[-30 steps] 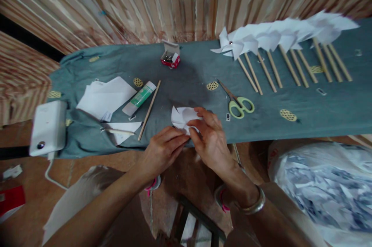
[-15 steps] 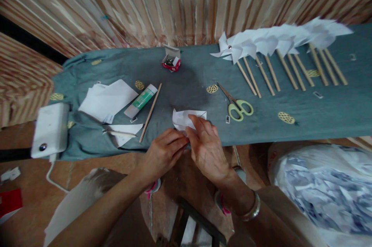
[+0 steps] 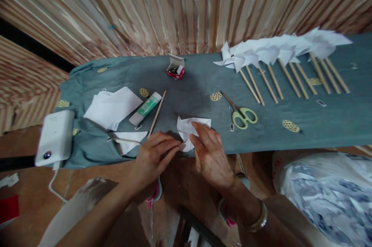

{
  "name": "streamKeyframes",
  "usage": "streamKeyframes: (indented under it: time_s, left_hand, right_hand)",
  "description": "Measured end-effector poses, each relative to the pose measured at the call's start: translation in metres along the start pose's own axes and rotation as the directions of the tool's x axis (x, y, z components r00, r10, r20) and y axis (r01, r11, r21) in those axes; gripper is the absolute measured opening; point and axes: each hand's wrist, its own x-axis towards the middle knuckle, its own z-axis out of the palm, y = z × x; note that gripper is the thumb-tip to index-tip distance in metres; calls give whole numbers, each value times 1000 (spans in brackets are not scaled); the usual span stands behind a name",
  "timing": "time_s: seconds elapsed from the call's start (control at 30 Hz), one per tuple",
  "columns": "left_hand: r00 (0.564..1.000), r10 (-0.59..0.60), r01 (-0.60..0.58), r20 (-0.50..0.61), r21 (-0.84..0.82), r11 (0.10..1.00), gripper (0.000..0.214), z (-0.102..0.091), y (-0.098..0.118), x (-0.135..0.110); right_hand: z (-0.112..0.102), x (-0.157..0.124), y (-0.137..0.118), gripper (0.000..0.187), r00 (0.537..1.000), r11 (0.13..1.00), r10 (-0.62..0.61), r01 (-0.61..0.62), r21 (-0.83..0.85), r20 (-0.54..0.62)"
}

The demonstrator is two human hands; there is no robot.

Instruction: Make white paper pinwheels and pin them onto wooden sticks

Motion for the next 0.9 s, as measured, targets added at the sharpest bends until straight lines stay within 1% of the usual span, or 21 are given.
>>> streamKeyframes:
  time_s: [0.13, 0.2, 0.4, 0.53, 0.6, 0.63, 0.67, 0.7, 0.73, 0.8, 0.83, 0.87, 0.9]
  left_hand:
    - [1000, -18, 18, -14, 27, 999, 15, 0, -8, 1]
    - [999, -39, 39, -24, 12, 999, 16, 1, -10, 2]
    - [984, -177, 176, -16, -81, 981, 18, 0, -9, 4]
    - [960, -279, 269, -22, -201, 942, 20, 1, -8, 4]
    - [931, -366, 350, 7, -307, 885, 20, 3, -8, 4]
    - [908, -417, 398, 36, -383, 834, 21, 5, -8, 5]
    - [879, -472, 445, 69, -475, 759, 23, 7, -7, 5]
    - [844, -526, 484, 106, -575, 660, 27, 9, -6, 6]
    - [803, -578, 509, 146, -672, 538, 31, 10, -4, 7]
    - [726, -644, 513, 241, -814, 274, 42, 13, 1, 9]
    - [700, -653, 498, 288, -853, 158, 46, 15, 5, 10]
    - [689, -645, 480, 330, -875, 64, 47, 16, 9, 11]
    - [693, -626, 456, 358, -890, -4, 47, 17, 13, 12]
  right_hand:
    - [-2, -1, 1, 31, 1000, 1000, 7, -7, -16, 23]
    - [-4, 0, 2, 32, 999, 1000, 18, -17, -18, 32]
    - [-5, 3, 5, 26, 999, 999, 20, -19, 27, -39]
    - [-4, 4, 6, 23, 999, 999, 31, -31, 28, -8]
    - [-4, 4, 7, 24, 999, 998, 39, -39, 45, 1]
    - [-4, 4, 7, 24, 999, 997, 47, -47, 56, 2]
    - [-4, 4, 8, 24, 998, 996, 58, -58, 68, 2]
    - [-5, 4, 9, 24, 997, 994, 75, -75, 81, 0]
    - [-5, 5, 10, 24, 996, 991, 93, -93, 94, -2]
    - [-5, 6, 11, 24, 991, 984, 131, -128, 124, -12]
    - [-4, 6, 12, 24, 989, 980, 147, -143, 138, -18]
    - [-4, 7, 12, 24, 987, 976, 160, -155, 151, -24]
    - [-3, 7, 12, 24, 985, 973, 171, -164, 160, -33]
